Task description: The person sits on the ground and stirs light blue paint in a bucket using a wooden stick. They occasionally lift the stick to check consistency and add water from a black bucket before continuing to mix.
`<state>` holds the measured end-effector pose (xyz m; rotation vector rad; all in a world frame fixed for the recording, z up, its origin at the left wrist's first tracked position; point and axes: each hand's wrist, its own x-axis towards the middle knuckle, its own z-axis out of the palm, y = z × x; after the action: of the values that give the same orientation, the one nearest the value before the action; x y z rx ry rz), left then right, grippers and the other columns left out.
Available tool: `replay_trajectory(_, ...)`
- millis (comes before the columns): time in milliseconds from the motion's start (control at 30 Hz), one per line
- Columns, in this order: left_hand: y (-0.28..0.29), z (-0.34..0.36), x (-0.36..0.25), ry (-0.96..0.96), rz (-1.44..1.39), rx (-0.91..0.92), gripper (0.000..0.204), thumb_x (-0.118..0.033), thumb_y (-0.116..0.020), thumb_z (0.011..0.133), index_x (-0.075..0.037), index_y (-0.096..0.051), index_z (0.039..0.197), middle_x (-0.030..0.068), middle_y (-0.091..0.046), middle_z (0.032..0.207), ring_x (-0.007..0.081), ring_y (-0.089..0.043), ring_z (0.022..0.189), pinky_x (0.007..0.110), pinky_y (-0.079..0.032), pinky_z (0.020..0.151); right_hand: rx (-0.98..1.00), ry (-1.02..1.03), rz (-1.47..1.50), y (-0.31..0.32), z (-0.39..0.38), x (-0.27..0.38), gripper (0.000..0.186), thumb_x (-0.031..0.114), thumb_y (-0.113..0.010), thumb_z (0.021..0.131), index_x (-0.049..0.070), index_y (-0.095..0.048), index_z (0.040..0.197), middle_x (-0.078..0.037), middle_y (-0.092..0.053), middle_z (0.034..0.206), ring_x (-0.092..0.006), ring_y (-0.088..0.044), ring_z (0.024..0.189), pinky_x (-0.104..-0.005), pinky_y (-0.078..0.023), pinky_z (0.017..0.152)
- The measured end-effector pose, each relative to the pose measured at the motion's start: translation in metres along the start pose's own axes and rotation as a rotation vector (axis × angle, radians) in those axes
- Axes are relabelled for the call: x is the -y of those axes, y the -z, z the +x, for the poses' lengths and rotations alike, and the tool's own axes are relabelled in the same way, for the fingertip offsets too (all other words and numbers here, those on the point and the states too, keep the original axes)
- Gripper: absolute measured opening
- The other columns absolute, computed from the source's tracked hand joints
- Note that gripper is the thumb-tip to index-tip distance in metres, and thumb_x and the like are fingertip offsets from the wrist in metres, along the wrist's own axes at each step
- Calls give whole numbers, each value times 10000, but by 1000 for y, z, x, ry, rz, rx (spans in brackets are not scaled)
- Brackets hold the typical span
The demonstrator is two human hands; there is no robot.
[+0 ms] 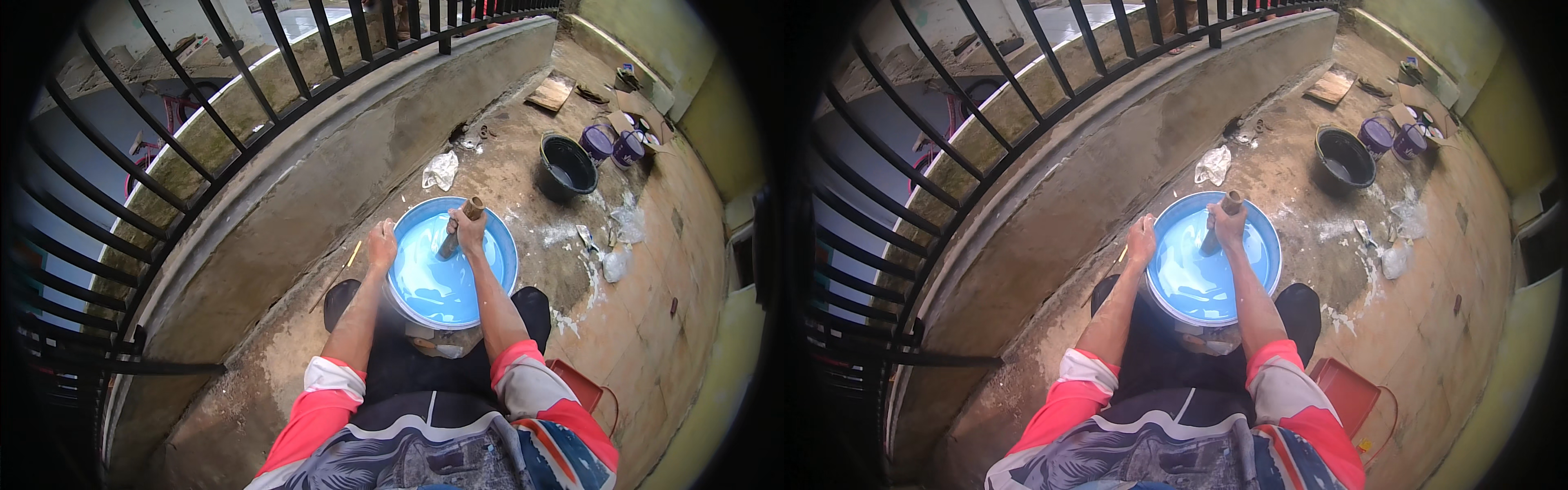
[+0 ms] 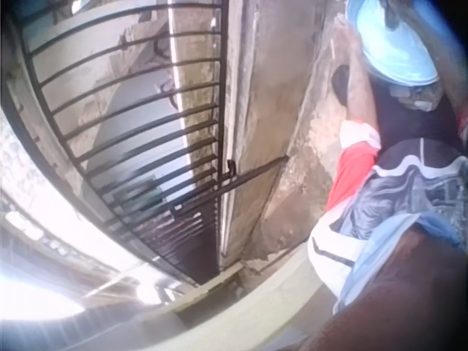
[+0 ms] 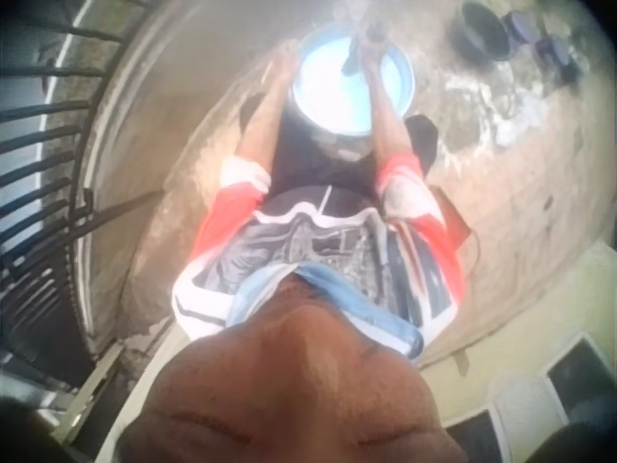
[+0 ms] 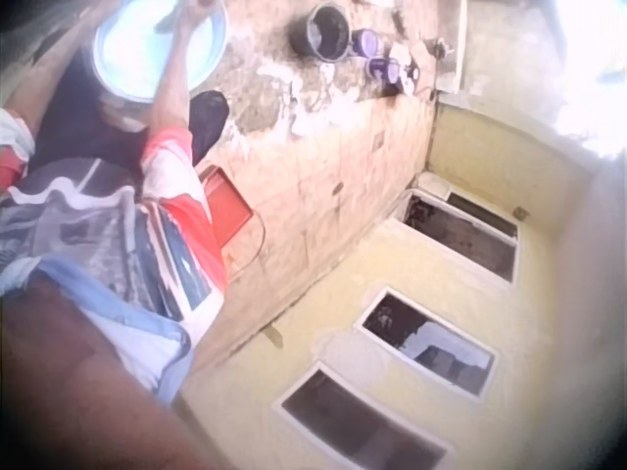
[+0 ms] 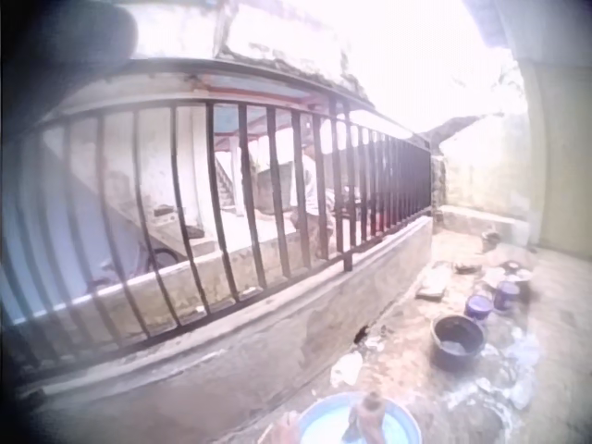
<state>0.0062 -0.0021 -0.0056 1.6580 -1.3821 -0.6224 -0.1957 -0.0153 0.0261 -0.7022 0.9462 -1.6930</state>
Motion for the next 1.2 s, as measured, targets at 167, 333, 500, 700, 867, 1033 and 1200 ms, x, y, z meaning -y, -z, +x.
replay_trajectory(167,-4,2,-11,51,-58,56,413,-309,-456,1034,34,-666,942,262,-685,935,458,-637,911,503,-474,787,91,-27,-484,35,10,19,150,63,-701,766,19,-573,701,-31,-559,580,-134,-543,501,-308,-440,478)
replay_trajectory(333,-5,3,1,-29,-39,7,421,-312,-440,1036,29,-671,953,259,-686,950,457,-636,927,509,-475,810,-90,395,-821,26,23,34,169,120,-715,741,-11,-609,739,-76,-601,600,-178,-572,553,-373,-466,563)
replay_trajectory(500,-1,2,0,40,-30,59,416,-313,-435,1037,20,-680,995,259,-687,980,459,-634,953,514,-473,839,-292,559,-673,12,38,21,183,126,-753,765,-4,-636,819,-78,-648,691,-177,-616,626,-346,-499,629)
replay_trajectory(700,-8,4,-15,21,-11,66,422,-315,-428,1042,20,-680,996,260,-688,988,459,-637,963,511,-478,829,-208,292,-276,-6,40,-20,165,103,-769,784,8,-637,811,-25,-633,712,-111,-585,618,-286,-462,572)
replay_trajectory(867,-1,5,-3,1,28,49,418,-309,-427,1043,20,-679,994,262,-687,985,465,-635,964,511,-480,832,208,-37,-186,-36,-6,-11,162,85,-754,779,36,-604,747,-14,-581,620,-90,-528,495,-257,-432,451)
replay_trajectory(1033,-1,2,-9,-12,-1,61,422,-318,-426,1039,20,-676,1008,275,-680,996,464,-634,977,517,-473,838,392,-102,-486,-15,-19,5,208,73,-730,799,44,-543,711,-21,-542,583,-104,-494,457,-282,-410,427)
replay_trajectory(1200,1,1,-3,1,-20,44,413,-305,-434,1033,32,-669,992,280,-678,984,476,-628,967,532,-470,833,157,371,-820,1,4,18,205,137,-745,779,1,-595,755,-53,-589,610,-142,-580,583,-344,-459,549)
